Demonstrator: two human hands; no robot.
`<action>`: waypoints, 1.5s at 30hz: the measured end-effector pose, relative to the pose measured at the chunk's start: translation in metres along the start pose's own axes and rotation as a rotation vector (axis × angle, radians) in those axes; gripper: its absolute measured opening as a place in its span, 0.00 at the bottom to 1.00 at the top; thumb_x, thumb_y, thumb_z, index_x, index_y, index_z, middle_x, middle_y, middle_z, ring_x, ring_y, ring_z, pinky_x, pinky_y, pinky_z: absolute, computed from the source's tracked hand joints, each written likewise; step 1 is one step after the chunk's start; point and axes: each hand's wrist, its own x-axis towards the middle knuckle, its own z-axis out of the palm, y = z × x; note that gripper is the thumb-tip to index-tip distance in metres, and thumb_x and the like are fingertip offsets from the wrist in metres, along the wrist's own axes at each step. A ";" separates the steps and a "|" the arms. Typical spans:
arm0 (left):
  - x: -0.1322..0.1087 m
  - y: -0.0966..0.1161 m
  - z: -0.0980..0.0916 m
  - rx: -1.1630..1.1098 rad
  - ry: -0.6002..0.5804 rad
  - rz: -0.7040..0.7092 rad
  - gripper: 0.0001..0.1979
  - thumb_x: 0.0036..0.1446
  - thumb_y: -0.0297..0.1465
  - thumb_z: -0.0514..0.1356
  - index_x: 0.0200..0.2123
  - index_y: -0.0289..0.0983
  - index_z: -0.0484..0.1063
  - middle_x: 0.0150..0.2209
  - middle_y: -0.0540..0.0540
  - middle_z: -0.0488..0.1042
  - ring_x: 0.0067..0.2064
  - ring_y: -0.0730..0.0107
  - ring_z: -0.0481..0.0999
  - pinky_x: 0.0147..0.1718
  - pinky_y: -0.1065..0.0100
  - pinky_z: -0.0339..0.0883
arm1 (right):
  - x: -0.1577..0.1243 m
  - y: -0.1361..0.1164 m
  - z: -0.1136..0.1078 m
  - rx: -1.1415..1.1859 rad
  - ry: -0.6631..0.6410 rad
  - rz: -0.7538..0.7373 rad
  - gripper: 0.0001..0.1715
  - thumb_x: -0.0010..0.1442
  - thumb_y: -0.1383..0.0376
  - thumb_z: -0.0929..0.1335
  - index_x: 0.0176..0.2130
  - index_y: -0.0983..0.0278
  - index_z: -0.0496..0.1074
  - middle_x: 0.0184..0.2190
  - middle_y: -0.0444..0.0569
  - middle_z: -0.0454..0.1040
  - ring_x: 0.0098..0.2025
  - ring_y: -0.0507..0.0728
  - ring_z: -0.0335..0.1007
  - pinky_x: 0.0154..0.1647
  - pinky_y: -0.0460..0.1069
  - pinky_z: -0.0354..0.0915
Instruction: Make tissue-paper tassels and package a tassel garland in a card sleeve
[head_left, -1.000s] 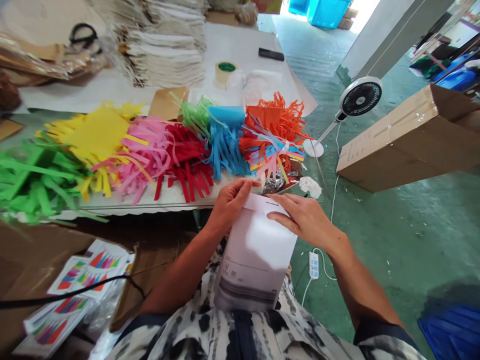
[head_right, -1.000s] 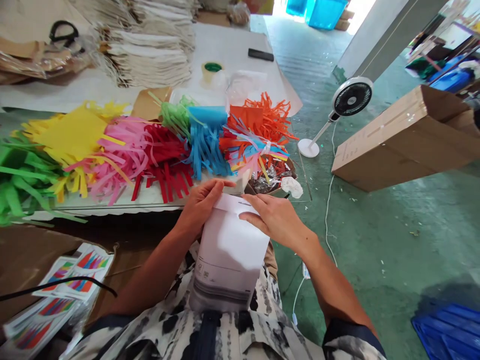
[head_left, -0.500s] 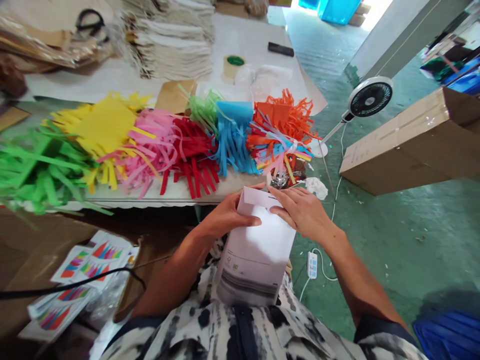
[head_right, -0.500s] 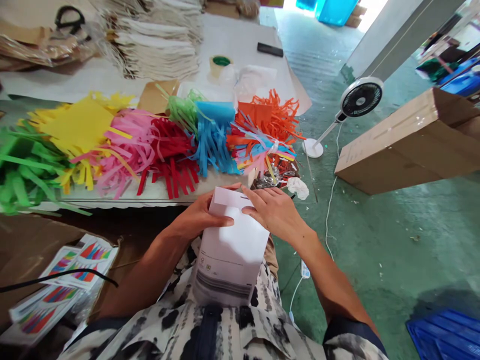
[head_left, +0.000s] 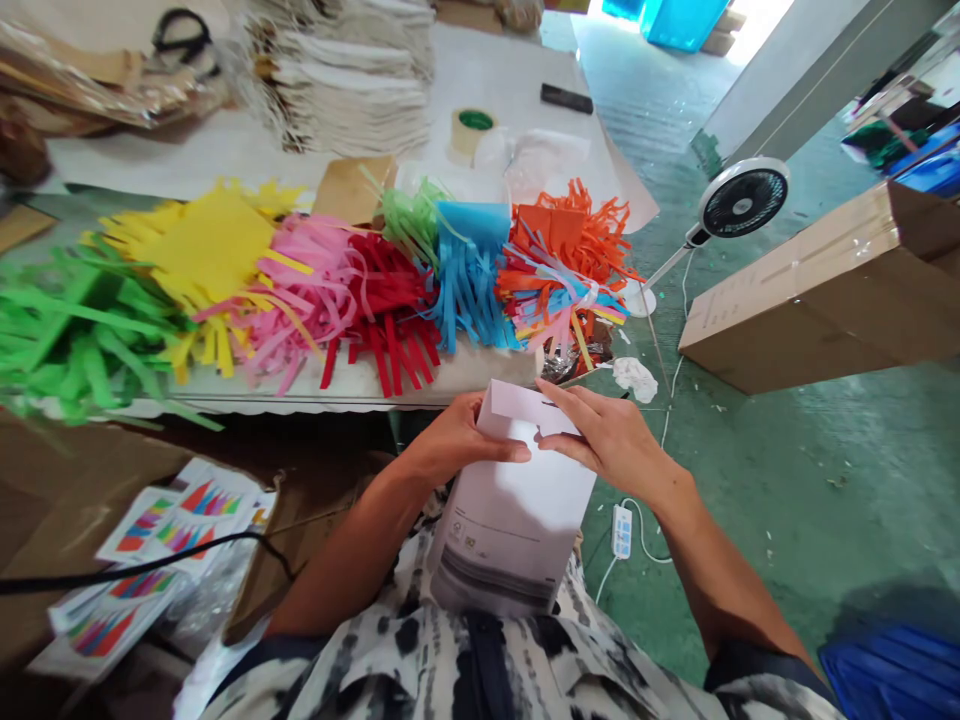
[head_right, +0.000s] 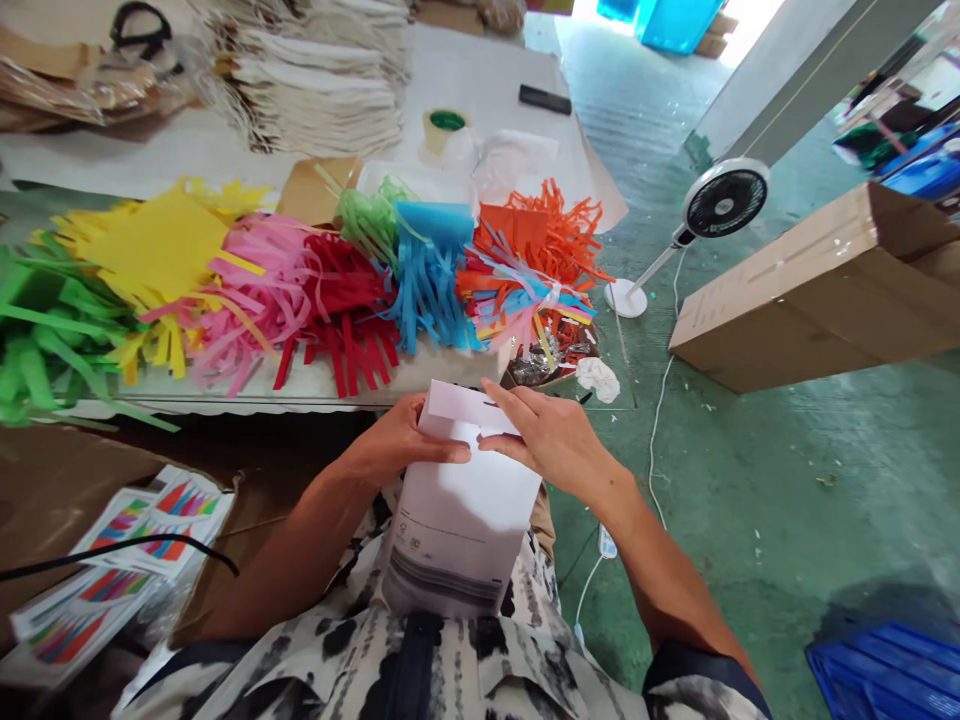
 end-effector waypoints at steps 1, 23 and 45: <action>0.000 0.001 0.002 0.002 0.007 -0.006 0.24 0.38 0.33 0.80 0.42 0.33 0.84 0.37 0.43 0.84 0.35 0.63 0.80 0.34 0.68 0.71 | -0.001 0.000 -0.001 0.050 0.011 0.009 0.36 0.72 0.46 0.66 0.70 0.60 0.65 0.47 0.56 0.82 0.41 0.61 0.79 0.40 0.53 0.73; -0.004 -0.003 -0.002 0.026 -0.034 -0.038 0.22 0.41 0.32 0.81 0.42 0.36 0.84 0.37 0.46 0.84 0.34 0.68 0.78 0.34 0.71 0.70 | -0.003 -0.009 0.009 -0.036 0.019 -0.060 0.34 0.79 0.60 0.54 0.78 0.62 0.44 0.49 0.55 0.77 0.48 0.62 0.71 0.49 0.57 0.64; -0.011 0.004 0.001 0.156 0.075 -0.033 0.23 0.55 0.48 0.73 0.42 0.34 0.82 0.37 0.44 0.82 0.34 0.68 0.79 0.30 0.73 0.69 | 0.001 -0.012 -0.008 0.272 -0.242 0.094 0.35 0.78 0.54 0.55 0.78 0.54 0.46 0.61 0.56 0.74 0.59 0.63 0.72 0.59 0.60 0.67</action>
